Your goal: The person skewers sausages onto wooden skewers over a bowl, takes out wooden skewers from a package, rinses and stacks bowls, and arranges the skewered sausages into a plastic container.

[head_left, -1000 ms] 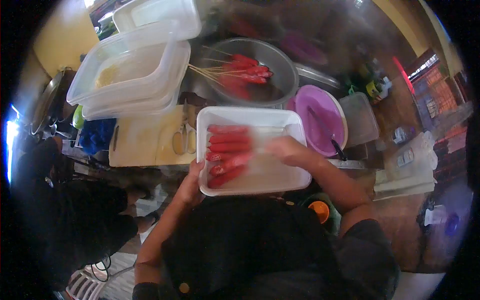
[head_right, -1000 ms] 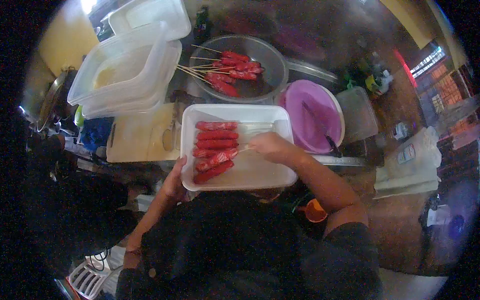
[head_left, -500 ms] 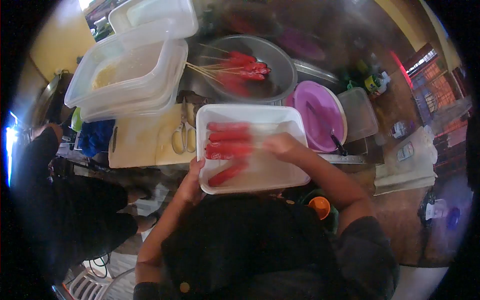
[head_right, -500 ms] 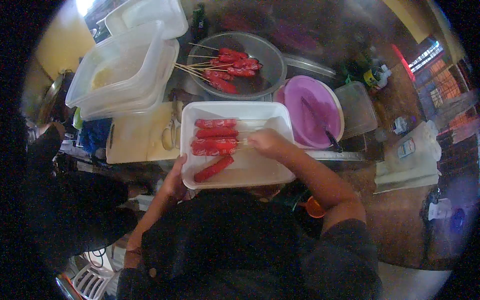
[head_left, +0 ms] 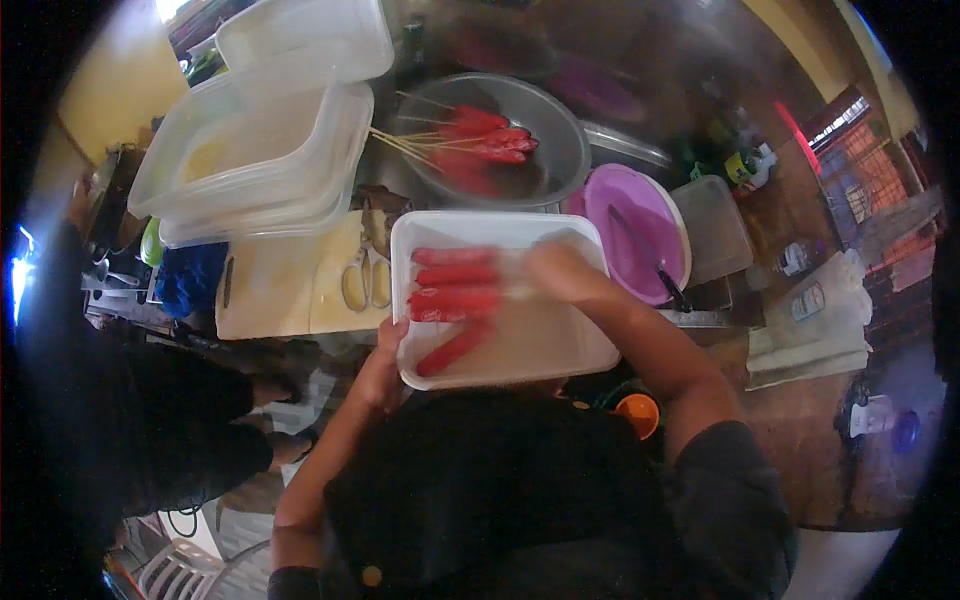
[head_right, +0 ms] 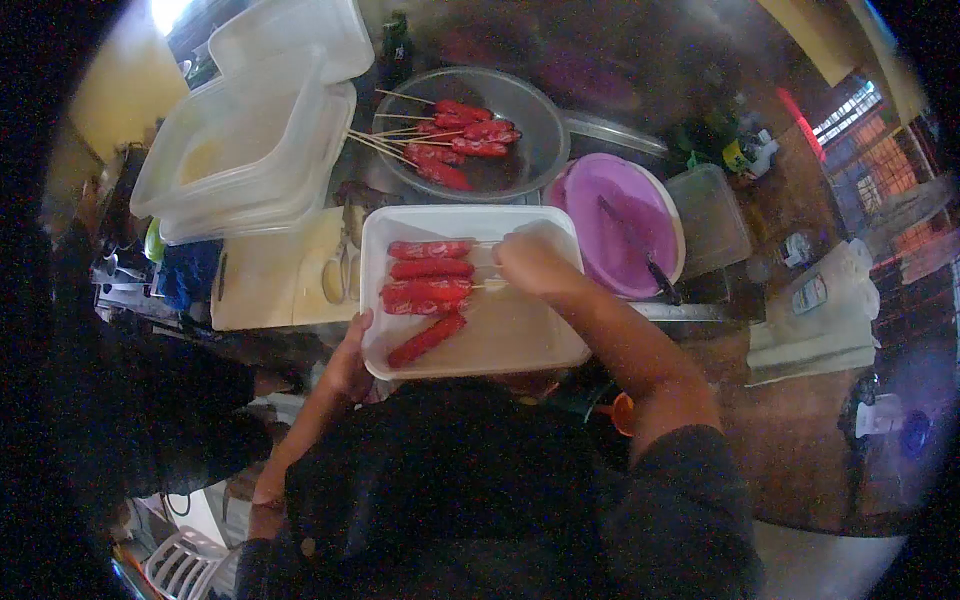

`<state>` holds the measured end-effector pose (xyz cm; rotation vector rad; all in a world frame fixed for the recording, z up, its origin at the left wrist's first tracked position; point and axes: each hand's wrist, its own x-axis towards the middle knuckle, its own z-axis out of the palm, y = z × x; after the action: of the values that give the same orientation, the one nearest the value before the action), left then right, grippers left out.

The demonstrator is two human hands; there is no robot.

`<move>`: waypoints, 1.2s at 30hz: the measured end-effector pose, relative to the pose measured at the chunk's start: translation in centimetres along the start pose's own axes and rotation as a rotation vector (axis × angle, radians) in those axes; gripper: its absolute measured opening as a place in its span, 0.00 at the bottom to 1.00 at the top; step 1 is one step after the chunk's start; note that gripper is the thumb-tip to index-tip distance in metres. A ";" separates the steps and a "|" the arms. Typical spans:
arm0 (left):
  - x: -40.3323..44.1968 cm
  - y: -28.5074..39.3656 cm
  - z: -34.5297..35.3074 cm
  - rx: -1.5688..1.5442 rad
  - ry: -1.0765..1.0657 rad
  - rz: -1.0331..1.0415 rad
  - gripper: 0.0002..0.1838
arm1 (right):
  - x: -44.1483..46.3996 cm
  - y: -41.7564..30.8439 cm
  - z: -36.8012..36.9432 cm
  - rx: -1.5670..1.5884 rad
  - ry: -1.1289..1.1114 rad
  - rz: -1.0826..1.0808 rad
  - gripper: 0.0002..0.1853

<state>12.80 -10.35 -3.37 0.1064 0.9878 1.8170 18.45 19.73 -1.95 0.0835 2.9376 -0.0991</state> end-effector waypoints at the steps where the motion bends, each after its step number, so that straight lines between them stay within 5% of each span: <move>1: 0.0 -0.1 0.0 0.000 0.001 -0.001 0.38 | 0.6 -0.2 0.2 0.014 -0.073 0.060 0.08; 10: -0.1 -0.1 -0.3 -0.040 -0.004 -0.047 0.37 | 1.6 0.0 1.7 0.156 0.079 -0.133 0.07; 13: -0.4 0.3 0.4 -0.001 0.019 -0.021 0.37 | 0.4 -0.9 0.0 0.149 -0.083 -0.060 0.06; 19: 0.2 -0.2 -0.7 -0.018 -0.009 -0.033 0.37 | 0.9 0.1 0.9 0.118 -0.029 -0.229 0.09; 25: -0.3 0.4 0.3 -0.038 0.072 -0.064 0.38 | 0.4 -1.6 -1.4 0.321 -0.055 -0.237 0.08; 28: -0.2 0.2 -0.2 0.008 0.025 -0.054 0.38 | -0.5 -2.2 -3.8 0.167 0.090 -0.100 0.08; 31: -0.5 0.4 0.4 -0.007 0.082 -0.071 0.38 | -1.8 -3.6 -4.0 0.198 -0.032 -0.339 0.09; 36: -0.3 0.4 0.3 -0.005 -0.022 -0.032 0.38 | -3.2 -6.3 -0.4 0.145 -0.159 -0.223 0.09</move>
<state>12.76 -10.44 -2.75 0.1069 0.9640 1.7860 21.13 13.28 -0.52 -0.2213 2.7665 -0.3361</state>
